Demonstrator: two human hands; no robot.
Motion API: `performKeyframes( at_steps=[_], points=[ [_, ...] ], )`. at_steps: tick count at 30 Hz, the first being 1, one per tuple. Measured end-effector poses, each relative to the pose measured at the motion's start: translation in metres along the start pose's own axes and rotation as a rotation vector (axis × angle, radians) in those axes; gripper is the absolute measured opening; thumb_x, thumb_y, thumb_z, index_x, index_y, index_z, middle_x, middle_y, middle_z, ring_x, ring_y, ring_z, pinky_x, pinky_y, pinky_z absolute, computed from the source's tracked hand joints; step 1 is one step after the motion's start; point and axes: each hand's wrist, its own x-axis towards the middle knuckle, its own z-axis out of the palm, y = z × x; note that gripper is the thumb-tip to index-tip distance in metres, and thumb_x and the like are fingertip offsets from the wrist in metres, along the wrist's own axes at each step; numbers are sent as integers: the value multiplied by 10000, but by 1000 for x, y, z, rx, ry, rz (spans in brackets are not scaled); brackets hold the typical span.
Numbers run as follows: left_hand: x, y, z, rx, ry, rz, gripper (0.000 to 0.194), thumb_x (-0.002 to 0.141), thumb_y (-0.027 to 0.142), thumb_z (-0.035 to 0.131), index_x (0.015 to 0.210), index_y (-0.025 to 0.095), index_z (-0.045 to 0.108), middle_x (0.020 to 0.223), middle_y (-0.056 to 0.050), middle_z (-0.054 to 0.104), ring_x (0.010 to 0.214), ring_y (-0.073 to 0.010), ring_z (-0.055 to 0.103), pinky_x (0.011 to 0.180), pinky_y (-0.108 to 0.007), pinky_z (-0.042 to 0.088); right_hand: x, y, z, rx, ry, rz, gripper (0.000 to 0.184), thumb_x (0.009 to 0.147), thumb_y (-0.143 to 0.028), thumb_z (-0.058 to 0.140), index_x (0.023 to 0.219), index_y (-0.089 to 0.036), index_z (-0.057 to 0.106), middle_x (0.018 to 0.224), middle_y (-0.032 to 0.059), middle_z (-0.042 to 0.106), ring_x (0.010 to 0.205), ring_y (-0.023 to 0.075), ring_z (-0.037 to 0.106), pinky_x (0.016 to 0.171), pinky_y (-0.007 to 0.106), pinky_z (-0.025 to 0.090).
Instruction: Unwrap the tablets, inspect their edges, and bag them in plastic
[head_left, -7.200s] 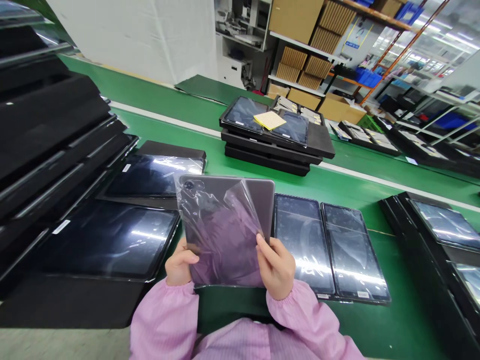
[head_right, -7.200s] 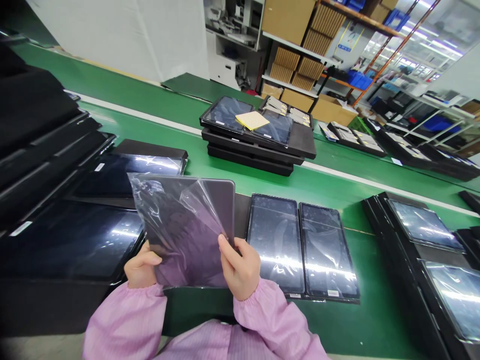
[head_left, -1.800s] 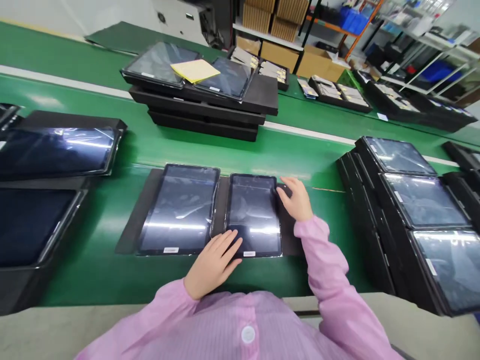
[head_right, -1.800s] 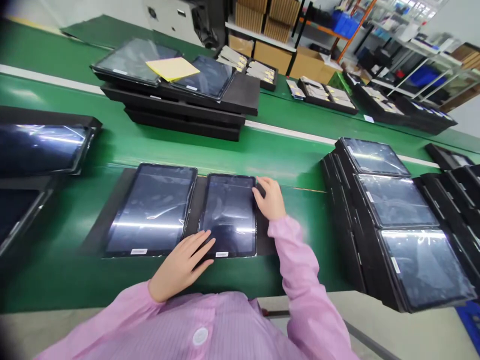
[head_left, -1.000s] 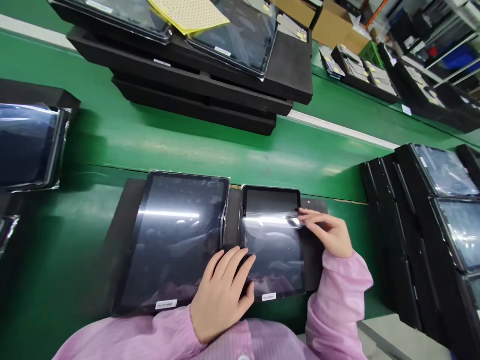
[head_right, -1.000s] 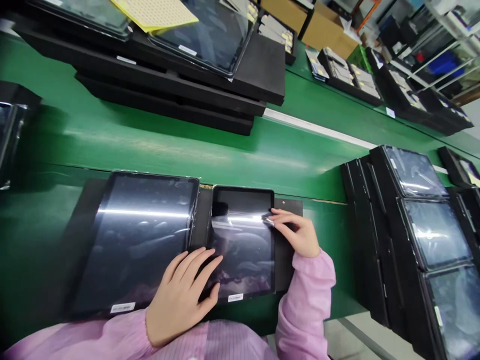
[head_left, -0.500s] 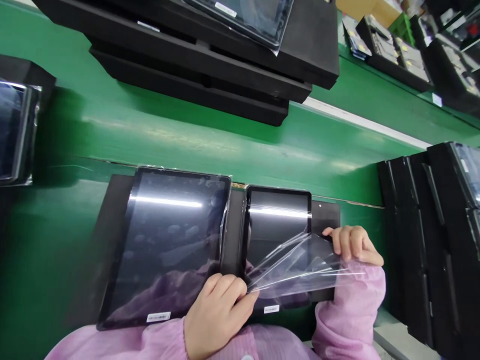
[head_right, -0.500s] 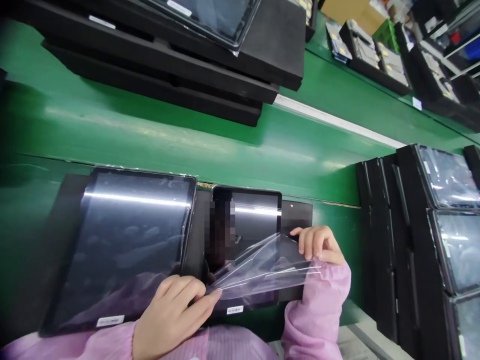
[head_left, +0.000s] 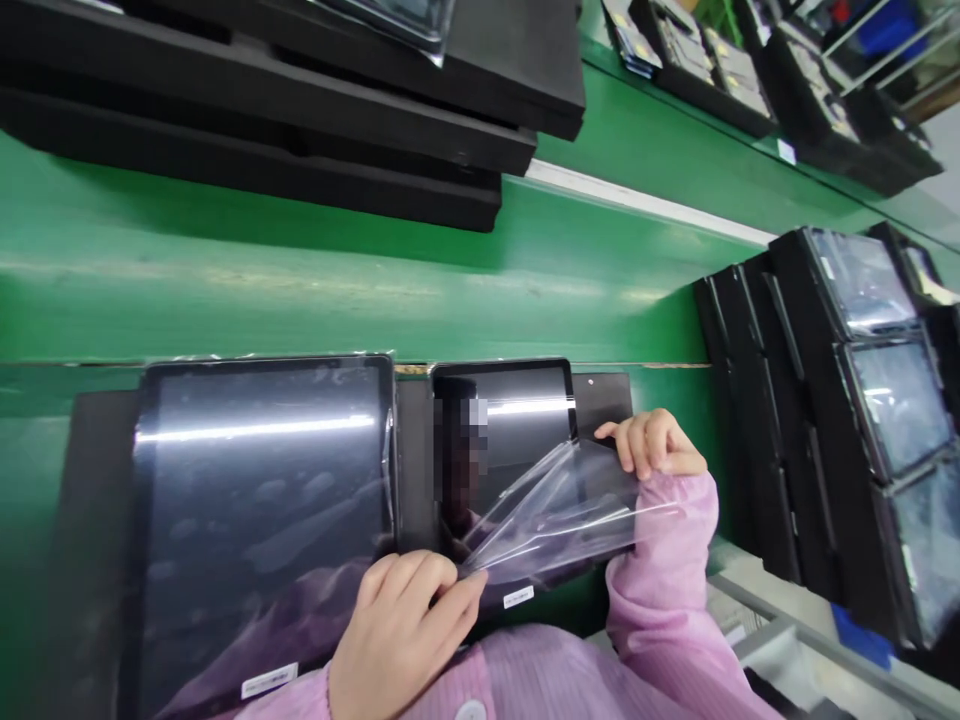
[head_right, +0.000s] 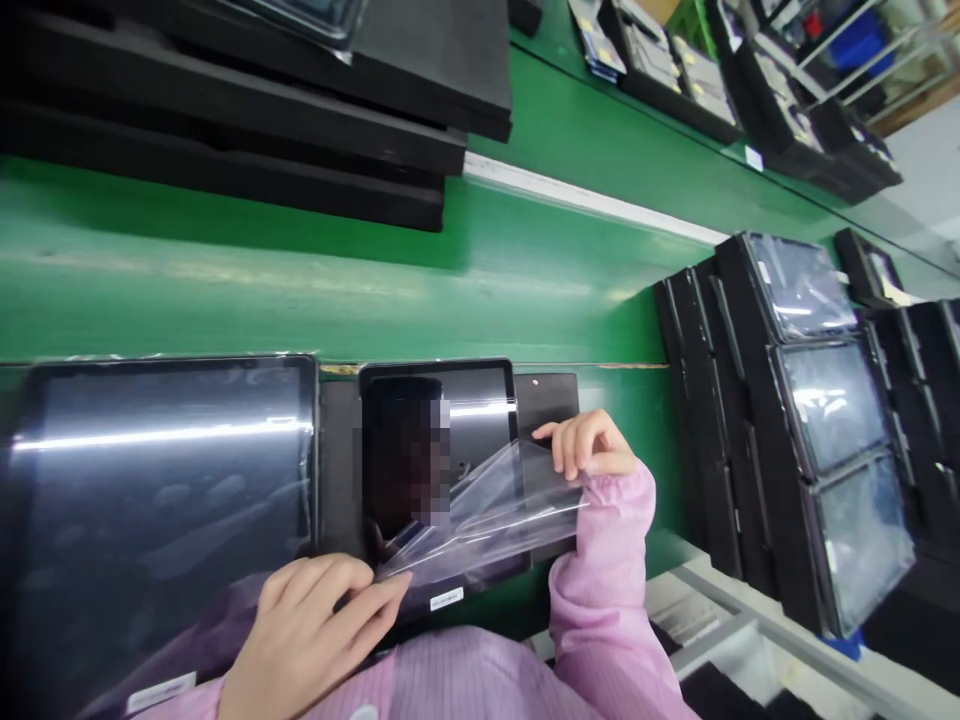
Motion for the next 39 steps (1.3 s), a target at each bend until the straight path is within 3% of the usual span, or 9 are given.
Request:
performKeyframes(
  at_steps=[9,12,16,20,23,26,31,35,39],
  points=[
    [-1,-1,1,127,13,-90,265,976,285,536,774,262,706,936,-33,714,892,-204,613,854,-359,385,-2,1,10,-101,99,62,300,810,-507,785,831,-223,692,571,-30,679,564,153,667,849,436,604],
    [5,-5,-5,225,-112,21,164,960,290,559,943,255,718,1067,-73,726,968,-243,629,864,-389,408,7,-9,21,-186,171,123,287,797,-465,822,894,-203,758,801,55,771,759,193,738,774,366,611],
    [14,-9,-15,285,-247,47,286,975,310,501,1166,188,675,1145,-146,698,1009,-297,643,843,-434,438,33,-21,37,-355,312,144,58,849,-292,784,856,-237,800,962,56,791,995,207,721,972,359,541],
    [18,-18,-21,424,-314,33,515,934,388,580,1405,178,567,1264,-216,631,1054,-378,629,817,-490,461,70,-32,46,-825,153,175,145,914,-181,652,912,-204,795,904,21,791,836,175,739,879,330,559],
    [26,-22,-23,476,-324,-36,451,953,392,562,1378,243,592,1382,-236,553,1157,-426,586,850,-564,467,98,-40,49,-979,-4,323,179,885,-68,636,959,-142,780,674,-23,714,600,128,694,830,334,577],
    [36,-20,-21,464,-305,-140,371,992,390,492,1291,223,636,1454,-250,483,1299,-456,503,945,-649,427,122,-41,53,-833,-150,447,451,885,-11,590,1323,-109,639,584,-80,659,525,120,679,763,317,611],
    [43,-16,-18,430,-298,-207,378,1010,426,453,1253,193,624,1530,-250,404,1441,-454,371,1069,-673,333,141,-17,45,-224,-373,307,565,1000,-177,544,1529,-166,344,753,-136,730,751,94,751,847,258,604],
    [43,-21,-18,419,-346,-218,382,1008,451,436,1283,231,583,1551,-217,403,1484,-418,325,1115,-650,299,138,12,26,-45,-290,286,270,1046,-310,475,1183,-96,568,828,-102,763,917,106,756,936,240,579],
    [46,-25,-19,424,-371,-238,419,1008,474,409,1280,211,589,1526,-225,447,1476,-429,331,1116,-656,288,133,26,16,5,-335,171,414,1061,-301,303,784,-64,500,910,-142,729,1104,108,694,1044,223,483]
  ],
)
